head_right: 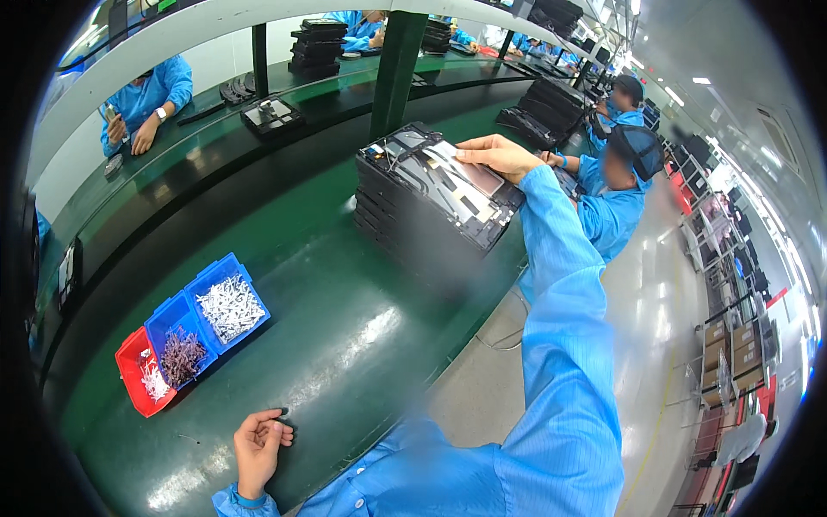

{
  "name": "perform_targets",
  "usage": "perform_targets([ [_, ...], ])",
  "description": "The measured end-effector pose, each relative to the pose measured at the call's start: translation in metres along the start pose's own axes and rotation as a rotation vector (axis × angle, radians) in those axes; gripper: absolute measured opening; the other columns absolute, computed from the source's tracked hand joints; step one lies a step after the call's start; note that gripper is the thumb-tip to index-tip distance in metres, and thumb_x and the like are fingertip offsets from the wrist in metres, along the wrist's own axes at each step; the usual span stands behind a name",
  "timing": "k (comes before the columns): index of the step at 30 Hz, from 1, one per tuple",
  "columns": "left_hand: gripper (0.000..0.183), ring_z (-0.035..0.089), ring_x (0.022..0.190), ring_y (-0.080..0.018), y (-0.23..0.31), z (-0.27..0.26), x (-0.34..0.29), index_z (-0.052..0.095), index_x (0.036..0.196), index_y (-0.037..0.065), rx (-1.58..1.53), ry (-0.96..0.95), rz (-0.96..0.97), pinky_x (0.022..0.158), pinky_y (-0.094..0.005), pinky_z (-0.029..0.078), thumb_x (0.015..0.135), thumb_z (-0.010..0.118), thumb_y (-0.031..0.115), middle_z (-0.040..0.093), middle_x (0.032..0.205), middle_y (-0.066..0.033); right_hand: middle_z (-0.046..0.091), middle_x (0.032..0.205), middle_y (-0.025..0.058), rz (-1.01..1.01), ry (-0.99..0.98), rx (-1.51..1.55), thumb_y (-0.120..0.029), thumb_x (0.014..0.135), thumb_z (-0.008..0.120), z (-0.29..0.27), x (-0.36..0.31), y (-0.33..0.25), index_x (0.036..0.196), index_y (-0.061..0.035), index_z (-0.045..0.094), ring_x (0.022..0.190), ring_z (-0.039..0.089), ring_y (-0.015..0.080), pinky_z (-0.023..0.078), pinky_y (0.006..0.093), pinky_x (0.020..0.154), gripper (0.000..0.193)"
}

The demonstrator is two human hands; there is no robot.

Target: Assemble internal electronic components and wires into a tablet or mobile device chassis on a production line.

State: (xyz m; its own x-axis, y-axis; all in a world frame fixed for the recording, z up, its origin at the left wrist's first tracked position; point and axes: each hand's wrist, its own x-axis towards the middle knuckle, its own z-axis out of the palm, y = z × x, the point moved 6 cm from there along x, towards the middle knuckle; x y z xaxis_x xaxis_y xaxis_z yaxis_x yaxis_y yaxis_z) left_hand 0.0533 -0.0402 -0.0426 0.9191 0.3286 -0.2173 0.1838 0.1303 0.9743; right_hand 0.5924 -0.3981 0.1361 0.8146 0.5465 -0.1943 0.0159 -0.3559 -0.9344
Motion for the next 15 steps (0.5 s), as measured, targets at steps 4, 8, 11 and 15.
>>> perform_targets([
  [4,0.022,0.068,0.075,-0.0137,0.001,0.002,-0.002,0.063,0.121,-0.008,0.02,0.007,0.002,0.07,-0.0263,0.058,0.104,0.062,0.005,0.072,0.089,-0.0122,0.075,0.116,0.0132,-0.105,0.074,-0.354,-0.031,0.097,0.076,0.007,-0.017,-0.023,0.138,0.0063,0.061,0.101,0.07,0.0155,0.056,0.0259,0.084,0.058],
  [8,0.022,0.068,0.075,-0.0134,-0.004,0.0,-0.002,0.063,0.121,-0.008,0.036,-0.003,0.006,0.069,-0.0261,0.058,0.104,0.062,0.006,0.072,0.089,-0.0119,0.051,0.144,0.0354,-0.076,0.132,-0.872,-0.062,0.086,0.078,0.016,-0.044,-0.029,0.161,0.0079,0.019,0.114,0.067,0.0309,0.056,0.0375,0.093,0.117],
  [11,0.022,0.068,0.075,-0.0134,0.001,-0.003,-0.003,0.063,0.121,-0.007,0.061,0.017,-0.01,0.069,-0.0261,0.058,0.104,0.062,0.006,0.072,0.089,-0.0116,0.041,0.148,0.0421,-0.039,-0.033,-1.058,-0.081,0.066,0.075,0.095,-0.072,-0.054,0.161,0.0099,0.008,0.139,0.045,0.0486,0.04,0.0498,0.115,0.148],
  [15,0.021,0.069,0.076,-0.0135,0.003,-0.003,-0.002,0.064,0.12,-0.008,0.03,0.017,-0.017,0.071,-0.0261,0.059,0.103,0.062,0.004,0.072,0.089,-0.012,0.046,0.137,0.0355,0.045,0.016,-1.084,-0.077,0.055,0.082,0.1,-0.084,-0.064,0.164,0.0017,0.014,0.128,0.05,0.0479,0.043,0.0476,0.109,0.15],
])
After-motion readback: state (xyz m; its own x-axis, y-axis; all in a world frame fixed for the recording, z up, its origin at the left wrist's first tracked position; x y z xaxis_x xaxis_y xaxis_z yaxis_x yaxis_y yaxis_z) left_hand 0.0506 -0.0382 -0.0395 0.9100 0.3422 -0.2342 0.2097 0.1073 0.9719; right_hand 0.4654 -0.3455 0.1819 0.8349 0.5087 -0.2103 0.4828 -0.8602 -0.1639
